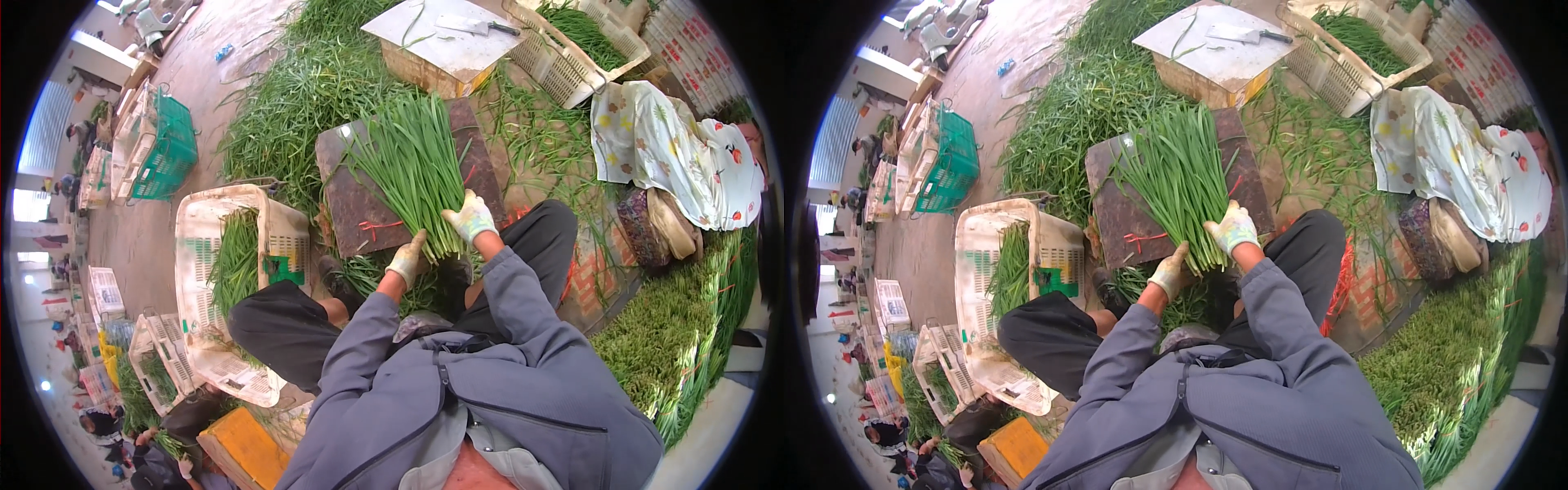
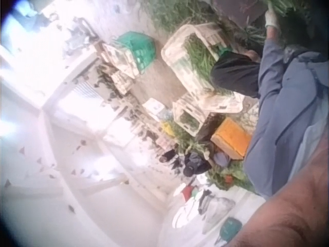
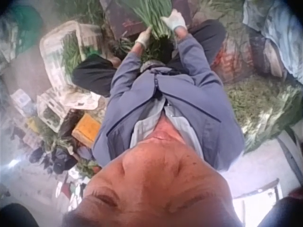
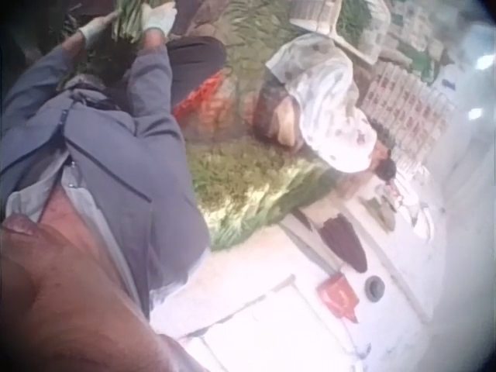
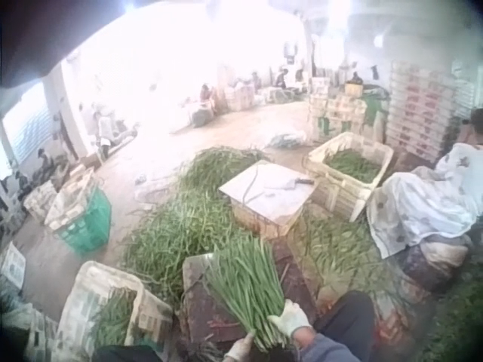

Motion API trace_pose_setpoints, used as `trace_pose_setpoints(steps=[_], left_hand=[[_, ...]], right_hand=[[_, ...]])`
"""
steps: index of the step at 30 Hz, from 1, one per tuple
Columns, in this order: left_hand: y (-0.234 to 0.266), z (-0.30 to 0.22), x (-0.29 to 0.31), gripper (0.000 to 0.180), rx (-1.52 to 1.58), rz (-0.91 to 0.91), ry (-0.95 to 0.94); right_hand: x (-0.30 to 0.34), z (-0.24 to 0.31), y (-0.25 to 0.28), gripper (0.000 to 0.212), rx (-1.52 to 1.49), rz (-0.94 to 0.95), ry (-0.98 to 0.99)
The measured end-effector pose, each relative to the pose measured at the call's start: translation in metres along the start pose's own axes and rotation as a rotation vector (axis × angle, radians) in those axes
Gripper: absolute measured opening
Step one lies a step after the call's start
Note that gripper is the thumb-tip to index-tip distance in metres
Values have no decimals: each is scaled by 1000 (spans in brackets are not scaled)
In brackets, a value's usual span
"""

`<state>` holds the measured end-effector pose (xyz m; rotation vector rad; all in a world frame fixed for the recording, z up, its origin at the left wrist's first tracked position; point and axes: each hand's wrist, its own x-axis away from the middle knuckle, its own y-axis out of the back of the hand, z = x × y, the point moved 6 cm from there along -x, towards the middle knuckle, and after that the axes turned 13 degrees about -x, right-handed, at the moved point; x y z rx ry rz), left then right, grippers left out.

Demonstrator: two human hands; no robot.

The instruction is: The person picks up a handful of chives from a basket, aligns the root ends, and ties them together with a red string.

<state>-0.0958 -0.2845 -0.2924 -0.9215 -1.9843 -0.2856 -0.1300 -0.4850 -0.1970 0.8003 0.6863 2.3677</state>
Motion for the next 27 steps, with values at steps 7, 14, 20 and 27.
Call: trace_pose_setpoints(steps=[7, 14, 20, 27], left_hand=[[-21, -22, 10, 36, 305, 101, -164], [25, -48, 39, 35, -20, -16, -321], [75, -42, 39, 76, -958, -336, -212], [85, -57, 72, 67, -944, -744, -213]], right_hand=[[0, 5, -34, 63, -152, -63, 165], [10, 34, -39, 64, -629, 77, 229], [13, 20, -27, 71, -116, -43, 95], [9, -1, -20, 65, -28, -44, -23]])
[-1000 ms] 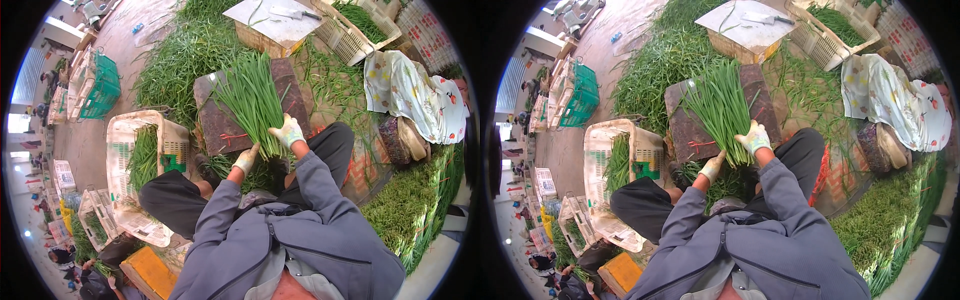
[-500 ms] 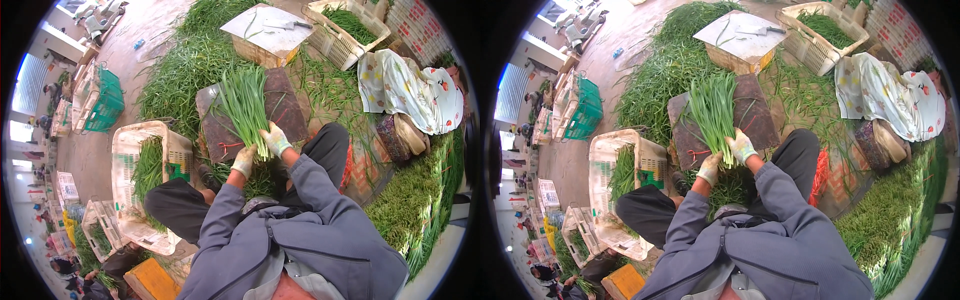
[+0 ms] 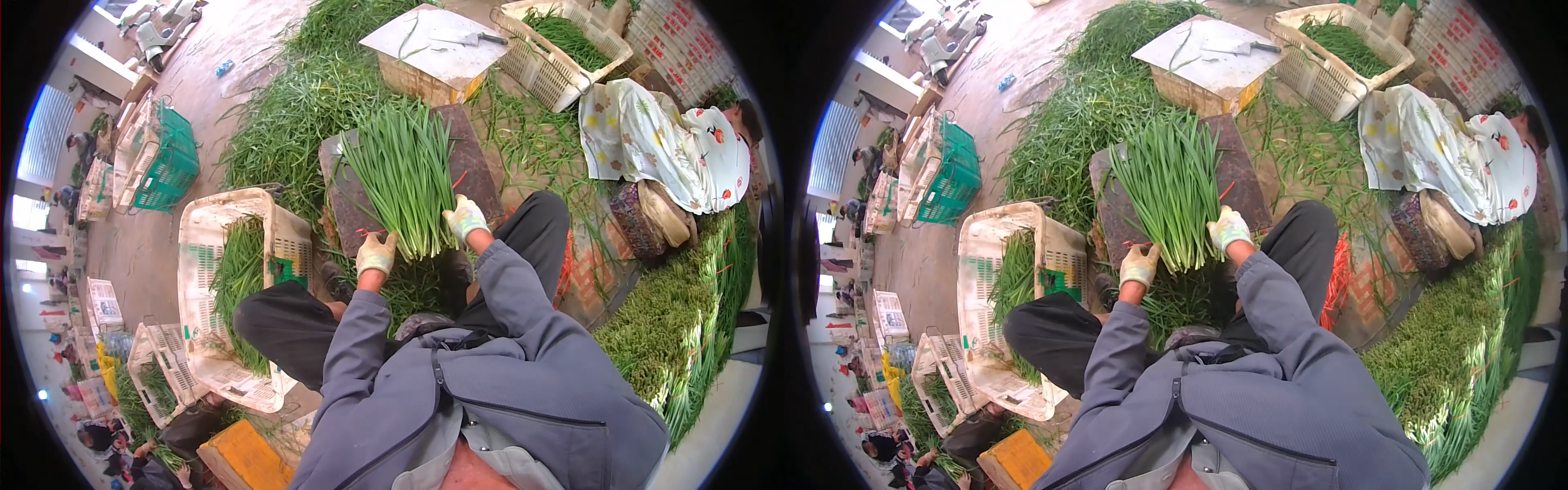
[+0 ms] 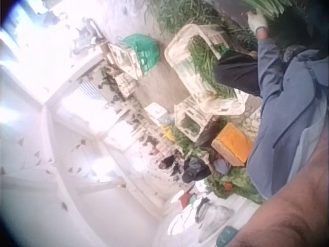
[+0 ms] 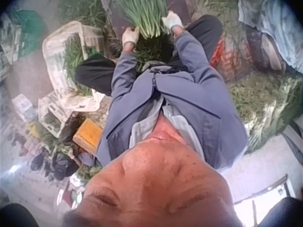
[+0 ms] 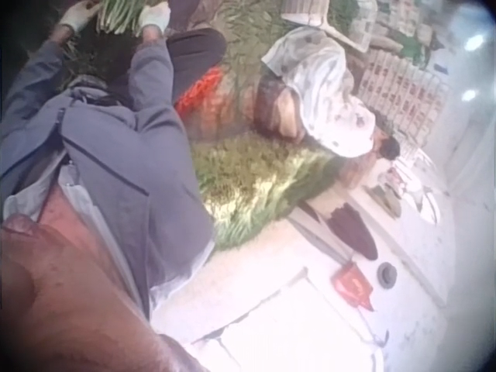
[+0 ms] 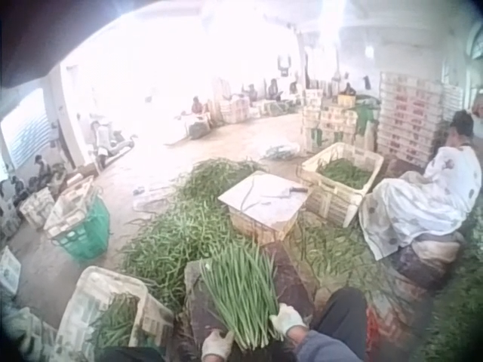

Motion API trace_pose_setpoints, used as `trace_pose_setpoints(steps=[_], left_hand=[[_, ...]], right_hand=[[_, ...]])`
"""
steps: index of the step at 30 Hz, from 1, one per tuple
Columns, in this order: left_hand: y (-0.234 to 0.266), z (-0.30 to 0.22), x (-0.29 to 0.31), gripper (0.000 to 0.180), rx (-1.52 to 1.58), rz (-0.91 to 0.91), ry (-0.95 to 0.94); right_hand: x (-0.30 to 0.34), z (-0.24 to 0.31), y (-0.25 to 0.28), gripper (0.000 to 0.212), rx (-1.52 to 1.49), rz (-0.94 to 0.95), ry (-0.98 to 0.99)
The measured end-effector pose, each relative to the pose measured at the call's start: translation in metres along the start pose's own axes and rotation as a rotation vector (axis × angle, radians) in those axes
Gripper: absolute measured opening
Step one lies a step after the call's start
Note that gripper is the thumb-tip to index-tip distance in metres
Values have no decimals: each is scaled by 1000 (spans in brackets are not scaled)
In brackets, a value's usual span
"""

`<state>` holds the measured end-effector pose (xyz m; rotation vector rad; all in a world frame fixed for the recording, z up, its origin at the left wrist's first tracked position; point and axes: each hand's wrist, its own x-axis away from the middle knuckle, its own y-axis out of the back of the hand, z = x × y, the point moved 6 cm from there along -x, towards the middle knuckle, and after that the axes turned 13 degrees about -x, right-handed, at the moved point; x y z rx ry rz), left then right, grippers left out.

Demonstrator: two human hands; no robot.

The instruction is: The person picks up a handful of chives from a basket, aligns the root ends, and ties them together with a red string.

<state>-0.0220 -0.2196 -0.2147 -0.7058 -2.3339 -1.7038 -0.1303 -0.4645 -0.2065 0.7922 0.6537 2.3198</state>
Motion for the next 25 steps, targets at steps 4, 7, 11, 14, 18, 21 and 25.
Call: trace_pose_setpoints(steps=[4, 7, 11, 14, 18, 21, 25], left_hand=[[-14, -54, 2, 60, 41, -24, -188], [-15, -37, 1, 61, 42, 63, -134], [29, -15, 28, 66, -48, 124, -106], [116, -16, 56, 58, 304, -272, -284], [254, 115, 127, 29, 558, -929, -120], [247, 227, 132, 32, 663, -1044, 37], [187, 283, 133, 55, 173, -527, 353]], right_hand=[[-8, 6, -8, 57, -70, 14, 364], [0, 34, -24, 47, -47, 12, 394], [12, 52, -18, 39, -73, -6, 448], [-22, -8, -1, 58, 63, -188, 461], [-10, 23, 2, 53, -119, -306, 566], [2, 52, 5, 50, -215, -314, 628], [7, 64, 9, 50, -378, -293, 614]])
